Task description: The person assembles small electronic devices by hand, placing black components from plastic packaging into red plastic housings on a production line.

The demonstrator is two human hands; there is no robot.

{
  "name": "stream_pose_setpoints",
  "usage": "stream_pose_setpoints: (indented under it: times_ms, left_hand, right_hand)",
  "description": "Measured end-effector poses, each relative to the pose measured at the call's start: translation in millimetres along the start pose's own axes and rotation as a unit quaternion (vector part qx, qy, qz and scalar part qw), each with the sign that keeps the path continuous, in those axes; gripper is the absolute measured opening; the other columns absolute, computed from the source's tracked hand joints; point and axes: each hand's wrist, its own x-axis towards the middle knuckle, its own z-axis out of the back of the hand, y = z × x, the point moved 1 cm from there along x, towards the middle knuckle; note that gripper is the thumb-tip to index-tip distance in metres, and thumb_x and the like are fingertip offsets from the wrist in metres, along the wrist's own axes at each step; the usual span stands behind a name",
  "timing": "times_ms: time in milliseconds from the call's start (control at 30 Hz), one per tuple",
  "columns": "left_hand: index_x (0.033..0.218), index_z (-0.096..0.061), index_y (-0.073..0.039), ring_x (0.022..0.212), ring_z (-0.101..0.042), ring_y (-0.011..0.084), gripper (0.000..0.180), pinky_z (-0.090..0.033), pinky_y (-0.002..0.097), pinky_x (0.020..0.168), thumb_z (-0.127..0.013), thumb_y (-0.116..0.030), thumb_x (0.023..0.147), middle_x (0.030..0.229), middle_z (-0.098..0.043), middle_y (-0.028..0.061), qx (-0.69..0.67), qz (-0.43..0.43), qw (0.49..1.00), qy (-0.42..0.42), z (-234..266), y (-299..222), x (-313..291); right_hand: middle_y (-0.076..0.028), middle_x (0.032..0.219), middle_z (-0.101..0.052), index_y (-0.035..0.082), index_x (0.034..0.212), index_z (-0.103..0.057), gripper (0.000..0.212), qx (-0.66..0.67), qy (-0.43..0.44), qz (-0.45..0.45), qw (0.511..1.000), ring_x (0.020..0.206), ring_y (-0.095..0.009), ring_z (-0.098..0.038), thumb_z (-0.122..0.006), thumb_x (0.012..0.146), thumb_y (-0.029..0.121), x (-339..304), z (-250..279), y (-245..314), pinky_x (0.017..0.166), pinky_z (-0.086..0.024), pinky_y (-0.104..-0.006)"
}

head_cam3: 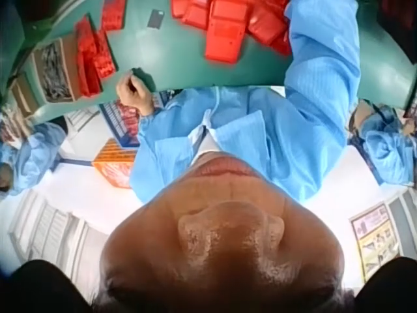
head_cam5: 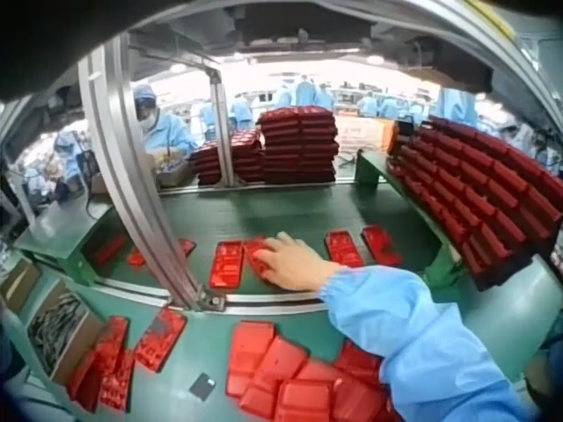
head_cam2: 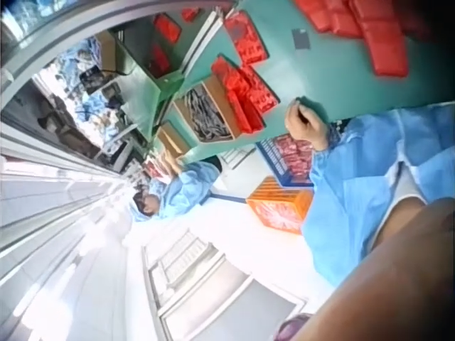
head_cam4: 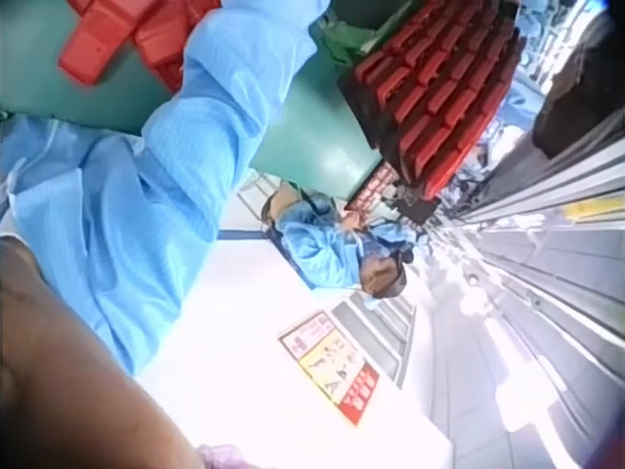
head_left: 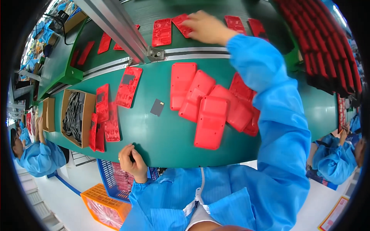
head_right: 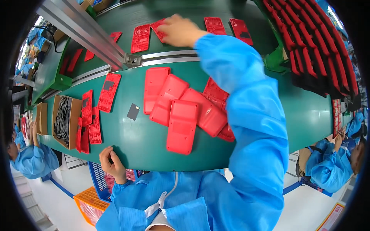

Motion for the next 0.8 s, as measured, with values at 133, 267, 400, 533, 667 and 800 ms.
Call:
stream_pose_setpoints:
  times_ms: [133,267,400,533,667,800]
  left_hand:
    - [0.086,-0.059,0.001,0.079,-0.058,0.0267,0.011,-0.045,0.0327,0.069,-0.053,0.002,0.077,0.087,-0.061,0.0155,0.011,-0.002,1.000,0.006,-2,6,0]
    - [0.087,-0.059,0.001,0.078,-0.058,0.0266,0.012,-0.045,0.0325,0.067,-0.053,0.003,0.077,0.086,-0.061,0.0157,-0.008,-0.025,1.000,-0.006,-3,-3,4]
    - [0.087,-0.059,0.001,0.077,-0.058,0.0270,0.012,-0.045,0.0328,0.067,-0.053,0.003,0.076,0.086,-0.061,0.0153,-0.006,-0.018,1.000,0.001,-2,-4,2]
    - [0.085,-0.060,0.001,0.078,-0.058,0.0281,0.011,-0.046,0.0342,0.069,-0.054,0.002,0.075,0.085,-0.062,0.0143,0.007,-0.036,0.999,-0.020,7,-3,1]
    - [0.083,-0.062,0.000,0.072,-0.060,0.0300,0.010,-0.048,0.0349,0.066,-0.057,0.002,0.074,0.080,-0.063,0.0143,-0.019,-0.059,0.997,-0.048,11,5,2]
    - [0.084,-0.062,-0.001,0.071,-0.061,0.0247,0.012,-0.048,0.0313,0.061,-0.057,0.004,0.075,0.083,-0.063,0.0148,-0.225,-0.040,0.966,-0.121,34,14,-11]
  right_hand:
    - [-0.013,0.110,-0.054,0.011,0.107,-0.059,0.030,-0.020,0.144,-0.091,0.985,0.107,-0.030,-0.049,-0.053,0.082,0.025,14,-24,29,0.083,-0.044,-0.0436]
    - [-0.014,0.109,-0.056,0.010,0.102,-0.062,0.026,-0.045,0.119,-0.128,0.984,0.103,-0.031,-0.053,-0.053,0.082,0.023,-1,-14,27,0.080,-0.047,-0.0442]
    - [-0.016,0.109,-0.055,0.005,0.105,-0.059,0.028,-0.013,0.100,-0.163,0.981,0.104,-0.033,-0.052,-0.054,0.082,0.019,-19,8,23,0.083,-0.046,-0.0434]
    - [-0.019,0.101,-0.059,-0.001,0.106,-0.057,0.030,0.087,0.077,-0.027,0.993,0.096,-0.033,-0.055,-0.054,0.080,0.014,-33,63,113,0.083,-0.045,-0.0404]
    - [-0.007,0.069,-0.053,0.007,0.075,-0.053,0.009,0.151,0.108,0.282,0.941,0.069,-0.022,-0.057,-0.055,0.071,0.014,-68,94,252,0.057,-0.048,-0.0344]
    - [-0.006,0.069,-0.052,0.006,0.077,-0.054,0.012,0.218,0.139,0.385,0.886,0.066,-0.021,-0.054,-0.055,0.069,0.014,-81,80,360,0.058,-0.044,-0.0324]
